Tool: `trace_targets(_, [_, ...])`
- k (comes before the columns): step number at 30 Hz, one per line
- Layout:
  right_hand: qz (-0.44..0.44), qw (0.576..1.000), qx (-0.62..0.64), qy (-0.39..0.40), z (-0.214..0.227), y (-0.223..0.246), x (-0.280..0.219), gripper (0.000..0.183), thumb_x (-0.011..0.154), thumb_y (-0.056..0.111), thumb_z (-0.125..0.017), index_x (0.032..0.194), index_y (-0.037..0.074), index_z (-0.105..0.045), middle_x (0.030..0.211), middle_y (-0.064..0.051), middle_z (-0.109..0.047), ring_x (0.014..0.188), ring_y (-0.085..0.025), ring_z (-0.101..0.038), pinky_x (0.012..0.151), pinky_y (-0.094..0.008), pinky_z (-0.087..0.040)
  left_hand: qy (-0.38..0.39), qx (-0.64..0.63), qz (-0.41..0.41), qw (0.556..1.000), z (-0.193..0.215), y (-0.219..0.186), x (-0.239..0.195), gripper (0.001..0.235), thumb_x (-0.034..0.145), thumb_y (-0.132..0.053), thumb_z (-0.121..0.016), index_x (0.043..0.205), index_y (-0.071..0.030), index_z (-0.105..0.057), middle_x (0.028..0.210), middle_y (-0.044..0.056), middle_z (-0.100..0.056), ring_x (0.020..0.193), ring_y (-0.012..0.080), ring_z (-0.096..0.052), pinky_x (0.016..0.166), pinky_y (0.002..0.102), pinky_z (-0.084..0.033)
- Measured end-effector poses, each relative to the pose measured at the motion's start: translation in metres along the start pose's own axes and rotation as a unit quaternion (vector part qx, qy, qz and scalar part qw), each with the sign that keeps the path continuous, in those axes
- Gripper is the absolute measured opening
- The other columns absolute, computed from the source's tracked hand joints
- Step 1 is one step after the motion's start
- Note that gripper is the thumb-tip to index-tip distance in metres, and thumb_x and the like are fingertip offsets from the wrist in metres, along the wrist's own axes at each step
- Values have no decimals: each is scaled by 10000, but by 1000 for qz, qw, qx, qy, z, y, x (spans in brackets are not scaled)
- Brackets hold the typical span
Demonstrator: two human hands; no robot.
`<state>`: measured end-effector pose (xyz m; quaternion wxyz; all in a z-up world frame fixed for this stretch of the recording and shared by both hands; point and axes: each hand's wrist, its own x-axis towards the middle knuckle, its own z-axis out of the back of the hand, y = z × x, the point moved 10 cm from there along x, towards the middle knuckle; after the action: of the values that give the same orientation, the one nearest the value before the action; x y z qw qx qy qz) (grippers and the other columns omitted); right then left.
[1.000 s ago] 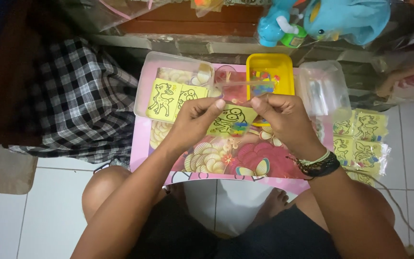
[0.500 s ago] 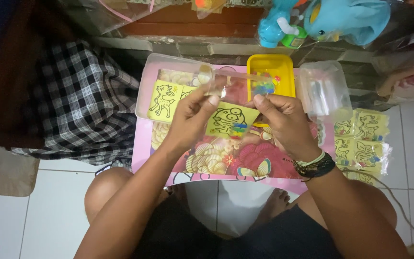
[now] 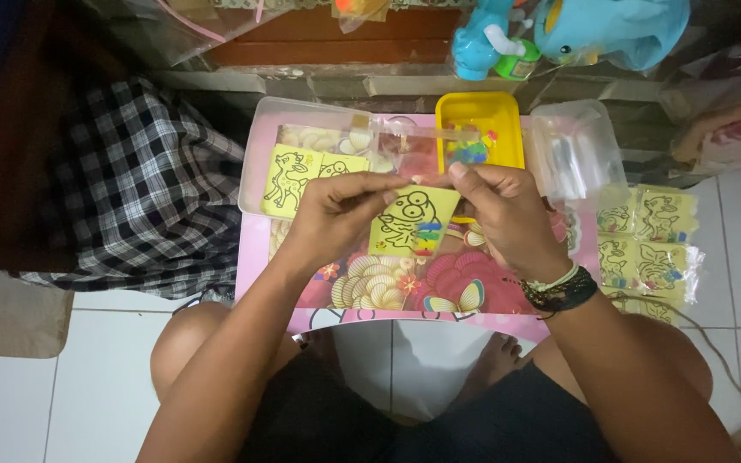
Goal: The person places yellow paper cutouts with cartoon animal drawings into clear plastic bags. They add small colorful beads and a rubber band to each bag, then place the completed packages on the floor.
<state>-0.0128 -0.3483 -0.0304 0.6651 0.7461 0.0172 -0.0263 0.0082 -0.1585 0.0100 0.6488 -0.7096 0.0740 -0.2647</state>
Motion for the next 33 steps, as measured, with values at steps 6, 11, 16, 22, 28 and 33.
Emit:
trace_targets(6, [141, 989, -47, 11, -19, 49, -8, 613, 1002, 19, -647, 1549, 5, -371, 1181, -222, -647, 1068, -193, -638, 960, -351, -579, -87, 45, 20, 995, 21, -5, 3, 267, 929, 61, -717, 1142, -78, -798, 630, -46, -609, 640, -1, -418, 594, 172, -370])
trace_targets(11, [166, 981, -99, 15, -22, 33, -8, 309, 940, -58, -710, 1246, -19, -698, 1129, -179, -715, 1075, -215, -700, 922, -365, -603, -86, 37, 10, 996, 22, -4, 2, 258, 925, 50, -728, 1135, -85, -797, 576, -43, -539, 607, 6, -408, 567, 174, -357])
trace_targets(16, [145, 983, -109, 4, -16, 25, -8, 288, 942, -44, -721, 1228, -16, -725, 1067, -184, -743, 992, -218, -720, 886, -374, -612, -76, 43, 16, 996, 18, -6, 1, 263, 915, 52, -729, 1127, -85, -802, 564, -41, -503, 609, 14, -400, 585, 188, -365])
trace_targets(22, [101, 982, -157, -15, -10, 23, -4, 259, 954, 20, -738, 1213, 21, -747, 991, -175, -751, 950, -240, -742, 866, -382, -609, -69, 56, 11, 996, 17, -13, 0, 281, 895, 49, -752, 1133, -94, -798, 566, -49, -437, 596, 21, -382, 581, 190, -341])
trace_targets(28, [98, 976, -194, -22, -11, 31, -6, 216, 967, 23, -728, 1181, 4, -752, 1059, -208, -755, 1039, -322, -736, 913, -435, -584, -59, 166, 19, 984, 24, -15, 0, 286, 907, -1, -751, 1148, -146, -804, 554, -5, -569, 570, 46, -505, 604, 209, -442])
trace_targets(33, [115, 967, -225, -22, -12, 33, -5, 163, 953, -8, -746, 1115, -15, -770, 1006, -219, -758, 1000, -336, -733, 881, -433, -586, -46, 240, 24, 969, 28, -17, 1, 244, 907, -63, -774, 1132, -153, -800, 650, 65, -737, 590, 124, -685, 618, 273, -522])
